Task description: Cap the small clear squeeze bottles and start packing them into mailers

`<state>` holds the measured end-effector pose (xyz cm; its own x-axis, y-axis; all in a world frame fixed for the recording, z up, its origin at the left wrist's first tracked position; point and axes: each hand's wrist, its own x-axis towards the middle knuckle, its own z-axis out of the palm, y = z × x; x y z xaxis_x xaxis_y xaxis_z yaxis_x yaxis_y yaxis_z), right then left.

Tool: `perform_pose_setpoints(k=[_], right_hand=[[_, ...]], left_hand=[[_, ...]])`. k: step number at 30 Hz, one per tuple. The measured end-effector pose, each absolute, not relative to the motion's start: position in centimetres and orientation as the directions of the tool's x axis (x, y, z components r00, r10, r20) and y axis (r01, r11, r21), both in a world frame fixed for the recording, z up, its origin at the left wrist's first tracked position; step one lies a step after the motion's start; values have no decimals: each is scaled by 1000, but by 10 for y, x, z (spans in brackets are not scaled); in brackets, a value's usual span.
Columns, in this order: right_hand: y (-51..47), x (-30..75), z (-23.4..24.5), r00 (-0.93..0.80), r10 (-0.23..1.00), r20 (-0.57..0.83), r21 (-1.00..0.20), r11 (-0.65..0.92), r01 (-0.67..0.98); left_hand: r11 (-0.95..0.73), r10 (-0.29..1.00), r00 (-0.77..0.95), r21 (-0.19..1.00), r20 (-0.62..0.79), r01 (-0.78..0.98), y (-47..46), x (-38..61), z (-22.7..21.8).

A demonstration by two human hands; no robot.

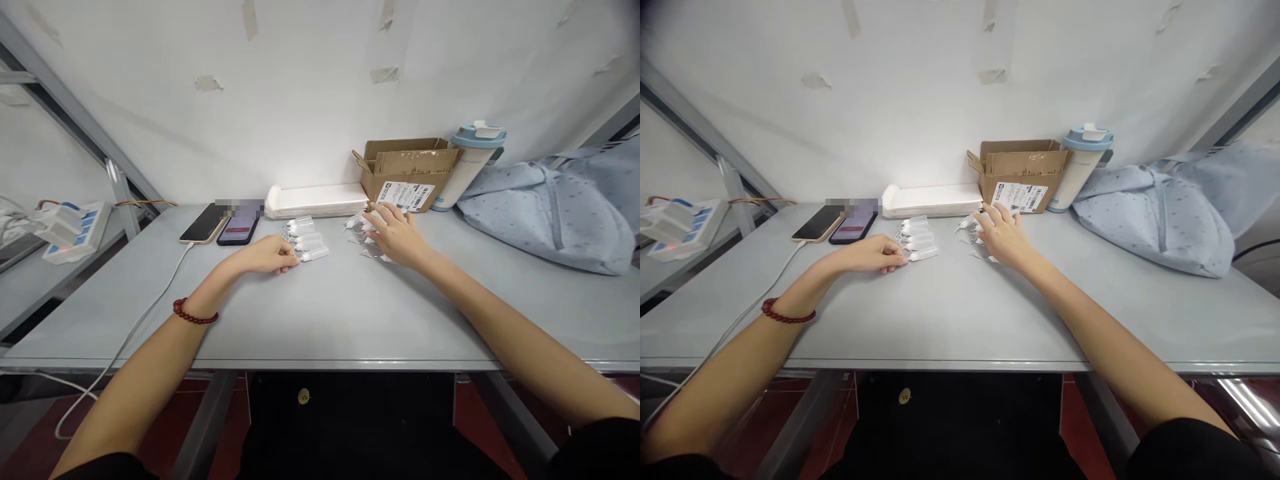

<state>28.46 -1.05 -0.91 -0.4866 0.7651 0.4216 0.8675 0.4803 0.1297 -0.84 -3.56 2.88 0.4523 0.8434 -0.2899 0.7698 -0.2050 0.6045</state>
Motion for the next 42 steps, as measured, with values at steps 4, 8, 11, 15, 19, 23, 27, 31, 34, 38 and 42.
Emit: perform_pose_setpoints(k=[4, 8, 11, 15, 19, 23, 27, 31, 34, 38, 42], right_hand=[[-7, 286, -12, -465, 766, 443, 54, 495, 867], [-3, 288, -11, -430, 760, 487, -72, 525, 848], [0, 289, -11, -408, 767, 496, -104, 519, 849], [2, 290, -14, -401, 762, 508, -136, 531, 837], [3, 291, -14, -372, 756, 538, -186, 537, 823], [-4, 289, -3, -319, 718, 619, -229, 553, 801], [-22, 279, 16, -255, 653, 713, -290, 607, 740], [-51, 264, 33, -213, 673, 708, -435, 653, 620], [-70, 254, 39, -259, 685, 681, -473, 682, 559], [-79, 248, 39, -321, 612, 723, -386, 743, 547], [-74, 249, 34, -388, 523, 759, -224, 769, 598]], left_hand=[[-209, 855, 440, 595, -274, 776, -35, -5, 26], [-217, 892, 398, 566, -216, 795, -37, 0, 23], [-228, 891, 407, 579, -200, 783, -37, 1, 22], [-214, 880, 423, 615, -215, 759, -36, -1, 22], [-188, 869, 429, 639, -245, 746, -35, -2, 23], [-163, 864, 421, 636, -278, 754, -35, -3, 25], [-151, 859, 418, 634, -296, 759, -36, -7, 29], [-196, 839, 474, 664, -267, 721, -38, -12, 38], [-230, 848, 503, 740, -166, 632, -45, -9, 46], [-250, 836, 543, 826, -79, 505, -58, 4, 54], [-259, 839, 543, 857, -29, 446, -68, 16, 52]])
